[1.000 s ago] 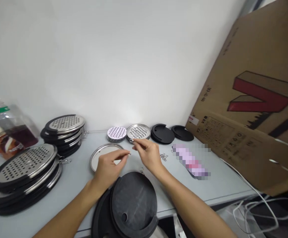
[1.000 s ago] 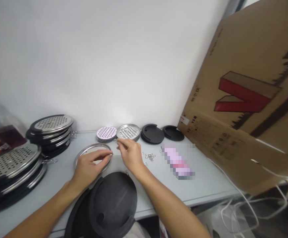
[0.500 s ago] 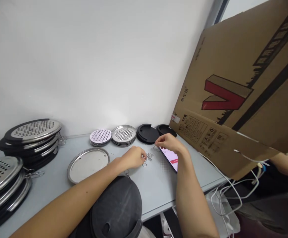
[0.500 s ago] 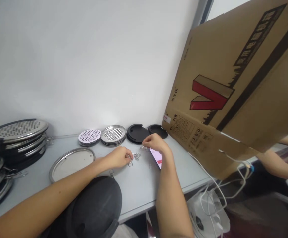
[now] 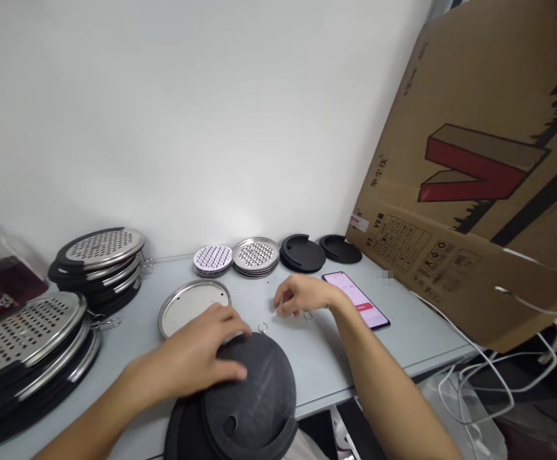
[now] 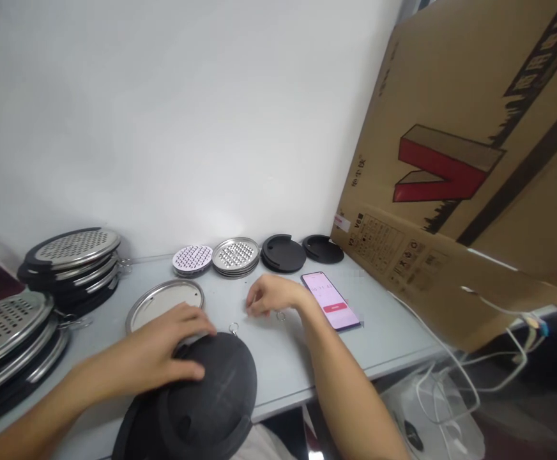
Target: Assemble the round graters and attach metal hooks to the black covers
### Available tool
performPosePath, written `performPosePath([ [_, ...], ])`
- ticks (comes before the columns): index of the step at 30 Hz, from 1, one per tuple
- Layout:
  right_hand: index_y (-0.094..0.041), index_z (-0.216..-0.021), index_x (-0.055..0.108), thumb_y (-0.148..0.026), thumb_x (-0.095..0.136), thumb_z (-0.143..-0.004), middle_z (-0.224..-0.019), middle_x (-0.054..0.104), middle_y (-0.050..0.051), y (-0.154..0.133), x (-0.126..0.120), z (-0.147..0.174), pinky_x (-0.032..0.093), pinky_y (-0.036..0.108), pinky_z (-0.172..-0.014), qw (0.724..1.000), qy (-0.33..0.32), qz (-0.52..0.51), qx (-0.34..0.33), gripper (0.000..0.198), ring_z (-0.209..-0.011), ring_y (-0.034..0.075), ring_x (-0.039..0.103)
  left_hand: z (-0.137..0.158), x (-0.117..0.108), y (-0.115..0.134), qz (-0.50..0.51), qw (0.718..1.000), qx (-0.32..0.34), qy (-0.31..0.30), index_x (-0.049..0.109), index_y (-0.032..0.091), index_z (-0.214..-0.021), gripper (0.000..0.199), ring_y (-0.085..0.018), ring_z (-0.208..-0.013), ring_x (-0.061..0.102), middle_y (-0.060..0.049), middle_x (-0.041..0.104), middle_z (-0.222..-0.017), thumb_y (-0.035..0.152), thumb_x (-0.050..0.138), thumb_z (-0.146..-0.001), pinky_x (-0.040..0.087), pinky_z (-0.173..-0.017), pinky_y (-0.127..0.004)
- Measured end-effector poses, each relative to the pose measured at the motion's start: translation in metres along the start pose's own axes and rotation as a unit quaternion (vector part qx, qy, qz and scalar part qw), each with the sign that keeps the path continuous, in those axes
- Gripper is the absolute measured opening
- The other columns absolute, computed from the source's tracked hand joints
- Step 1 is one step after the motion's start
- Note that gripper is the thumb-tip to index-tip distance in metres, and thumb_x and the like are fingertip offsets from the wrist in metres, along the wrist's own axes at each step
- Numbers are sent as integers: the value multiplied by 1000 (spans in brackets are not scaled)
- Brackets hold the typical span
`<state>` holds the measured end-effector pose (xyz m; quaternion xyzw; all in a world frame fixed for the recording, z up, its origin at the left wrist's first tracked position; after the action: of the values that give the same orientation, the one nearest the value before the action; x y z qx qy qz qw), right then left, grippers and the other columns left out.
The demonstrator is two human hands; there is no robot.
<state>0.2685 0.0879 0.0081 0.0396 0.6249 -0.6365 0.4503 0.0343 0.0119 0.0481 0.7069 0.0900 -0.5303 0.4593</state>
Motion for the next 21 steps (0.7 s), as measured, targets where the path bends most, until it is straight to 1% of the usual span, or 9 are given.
performPosePath([
  [2, -19, -94, 77, -34, 76, -67, -69, 74, 1, -14, 23, -7, 41, 18, -43, 996, -77, -14, -49, 30, -49, 12, 60, 25, 6, 7, 28, 999, 13, -42, 71, 36, -110, 47, -27, -117, 54, -3, 61, -126, 34, 84, -65, 44, -99, -35],
  [3, -19, -95, 76, -35, 76, -67, -72, 74, 1, -20, 31, -10, 41, 18, -43, 993, -91, -19, -71, 32, -48, 10, 59, 33, 10, 10, 37, 997, 24, -62, 71, 38, -110, 50, -27, -118, 53, -1, 62, -125, 31, 86, -63, 42, -103, -35],
  [5, -18, -96, 76, -34, 77, -67, -74, 74, 1, -26, 41, -15, 43, 18, -45, 991, -86, -31, -99, 33, -47, 9, 57, 43, 17, 18, 39, 993, 53, -94, 70, 41, -111, 54, -25, -114, 56, 1, 67, -115, 23, 86, -62, 33, -112, -39],
  [8, -18, -100, 75, -31, 78, -66, -78, 73, 1, -25, 45, -22, 45, 17, -47, 990, -74, -56, -110, 37, -51, 9, 57, 43, 26, 26, 10, 987, 108, -121, 70, 40, -112, 47, -20, -94, 63, 3, 70, -91, 15, 76, -73, 18, -120, -47],
  [10, -18, -104, 73, -32, 78, -67, -81, 71, 1, -20, 46, -26, 45, 17, -48, 989, -79, -70, -101, 40, -53, 8, 57, 36, 28, 26, -14, 986, 137, -93, 71, 36, -112, 42, -18, -86, 63, 2, 67, -89, 11, 66, -78, 21, -119, -48],
  [12, -17, -106, 72, -35, 77, -70, -85, 70, 2, -15, 44, -30, 44, 17, -47, 991, -78, -75, -84, 41, -54, 8, 56, 25, 27, 24, -17, 986, 159, -38, 71, 30, -112, 41, -16, -85, 63, -1, 64, -93, 8, 61, -79, 28, -117, -48],
  [16, -16, -101, 74, -37, 79, -71, -85, 70, 3, -12, 28, -31, 45, 19, -57, 990, -18, -104, -91, 37, -65, 10, 58, 3, 14, 22, 41, 980, 188, 46, 71, 25, -111, 42, -17, -89, 59, -3, 60, -95, 7, 60, -74, 41, -106, -41],
  [19, -16, -106, 73, -40, 80, -71, -84, 71, 3, -15, 9, -22, 47, 22, -67, 964, 21, -246, -100, 43, -74, 14, 62, -9, -8, 24, 90, 976, 183, 81, 69, 26, -115, 45, -17, -88, 57, -3, 59, -97, 8, 58, -75, 49, -88, -33],
  [21, -16, -109, 71, -45, 77, -74, -82, 72, 4, -16, -1, -15, 47, 23, -63, 932, 38, -348, -90, 46, -69, 13, 62, -14, -23, 23, 128, 972, 171, 101, 70, 27, -114, 41, -18, -88, 56, -4, 58, -97, 10, 58, -79, 48, -82, -31],
])
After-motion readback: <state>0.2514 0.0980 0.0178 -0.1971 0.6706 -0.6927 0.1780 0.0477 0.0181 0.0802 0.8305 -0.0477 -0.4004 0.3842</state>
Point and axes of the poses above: each hand's wrist, its own z-axis away from the middle knuckle, its own x-axis out of the palm, y = z × x, the point moved 4 cm from there along -z, towards the middle knuckle
